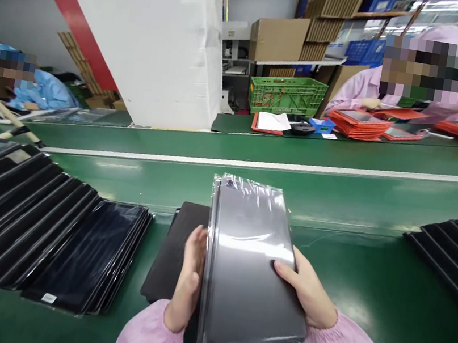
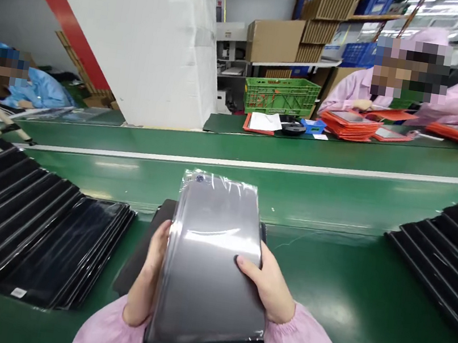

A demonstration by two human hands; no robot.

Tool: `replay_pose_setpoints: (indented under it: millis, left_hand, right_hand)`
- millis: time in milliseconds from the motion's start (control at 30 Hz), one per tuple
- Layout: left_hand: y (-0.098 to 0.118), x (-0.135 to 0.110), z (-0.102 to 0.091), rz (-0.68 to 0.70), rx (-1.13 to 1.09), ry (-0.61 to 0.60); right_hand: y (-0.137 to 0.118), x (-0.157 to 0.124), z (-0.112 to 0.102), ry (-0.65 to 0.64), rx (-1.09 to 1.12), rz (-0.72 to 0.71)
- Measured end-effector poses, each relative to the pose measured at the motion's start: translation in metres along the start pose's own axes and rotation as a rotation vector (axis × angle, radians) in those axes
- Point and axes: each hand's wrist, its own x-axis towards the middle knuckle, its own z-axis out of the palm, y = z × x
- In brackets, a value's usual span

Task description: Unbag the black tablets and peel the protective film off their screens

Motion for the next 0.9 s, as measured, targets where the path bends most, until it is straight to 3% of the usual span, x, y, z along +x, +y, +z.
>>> replay_pose_setpoints:
  millis: [100,167,300,433,567,667,800,900]
  left_hand:
    - [-0.012,-0.003,-0.016,-0.473,-0.322,-0.222]
    - [-0.018,-0.003,-0.020,-0.589,-0.305,-0.222]
    - [-0.029,-0.006,-0.019,-0.547,-0.217,-0.085]
    - [-0.032,-0.013,-0.018,-0.492,-0.101,0.057]
    - [-0.035,-0.018,-0.020,-0.496,-0.041,0.115]
    - [-0.039,-0.020,-0.021,-0.524,-0.025,0.100]
    - [-0.042,-0.022,-0.020,-0.548,-0.038,0.157]
    - [-0.043,-0.022,-0.020,-0.575,-0.052,0.160]
  right_hand:
    - [-0.010,0.010,0.004,0.047,-0.310,-0.183]
    - [-0.012,0.017,0.009,0.041,-0.460,-0.307]
    - [-0.008,0.030,0.017,0.035,-0.503,-0.418]
    - [0.000,0.038,0.019,0.289,-0.478,-0.427]
    - [0.002,0.036,0.021,0.478,-0.672,-0.416]
    - [0.000,0.029,0.028,0.545,-0.866,-0.546]
    - [-0.006,0.019,0.044,0.490,-0.995,-0.687]
    - [-0.006,0.013,0.058,0.267,-1.004,-0.775]
